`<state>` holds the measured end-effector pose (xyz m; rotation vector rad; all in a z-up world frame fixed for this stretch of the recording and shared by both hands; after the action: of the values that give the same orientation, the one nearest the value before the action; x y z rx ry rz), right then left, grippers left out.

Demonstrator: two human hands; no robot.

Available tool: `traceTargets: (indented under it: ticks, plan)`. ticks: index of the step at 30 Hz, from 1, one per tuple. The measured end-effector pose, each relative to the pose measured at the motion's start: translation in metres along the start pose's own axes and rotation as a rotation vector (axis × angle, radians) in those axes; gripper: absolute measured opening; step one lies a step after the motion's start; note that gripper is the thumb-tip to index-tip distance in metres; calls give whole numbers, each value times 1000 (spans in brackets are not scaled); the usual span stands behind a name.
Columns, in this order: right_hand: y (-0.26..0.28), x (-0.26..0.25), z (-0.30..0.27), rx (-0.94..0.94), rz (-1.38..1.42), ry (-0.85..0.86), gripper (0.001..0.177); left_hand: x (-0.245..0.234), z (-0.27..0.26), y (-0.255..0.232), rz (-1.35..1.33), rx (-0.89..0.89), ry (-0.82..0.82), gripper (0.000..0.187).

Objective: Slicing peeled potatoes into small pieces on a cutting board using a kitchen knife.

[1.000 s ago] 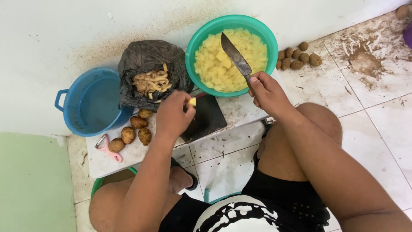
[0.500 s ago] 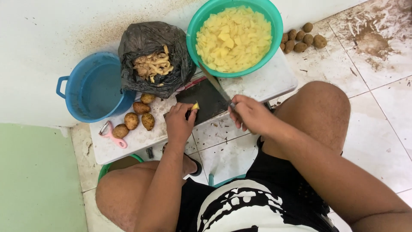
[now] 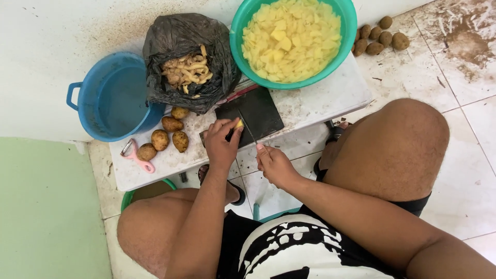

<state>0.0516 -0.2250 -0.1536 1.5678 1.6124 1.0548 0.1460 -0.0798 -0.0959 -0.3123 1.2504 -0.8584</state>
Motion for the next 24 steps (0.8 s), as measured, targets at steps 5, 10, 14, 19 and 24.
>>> traceTargets:
  ticks: [5,10,14,19,24]
  plan:
    - [-17,10,11,8,-43,35,56,1,0,6,6,-2,-28,14]
    - [-16,8,11,21,-70,29,55,4,1,11,-34,12,-63,12]
    - [-26,8,14,36,-69,24,55,3,0,12,-39,19,-86,13]
    - [-1,4,-3,62,-49,22,54,1,-1,9,-40,41,-97,12]
    - [9,4,-9,72,-41,31,52,0,1,3,-87,32,-15,20]
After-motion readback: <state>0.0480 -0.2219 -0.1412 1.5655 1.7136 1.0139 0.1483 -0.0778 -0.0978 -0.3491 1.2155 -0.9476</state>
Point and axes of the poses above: each hand's wrist, its own z-axis towards the middle knuckle, its own x-axis out of the palm, y = z × x, the point moved 9 cm from there along z, towards the middle knuckle, and after that the axes turned 2 degrees about y, right-handed, at the moved point
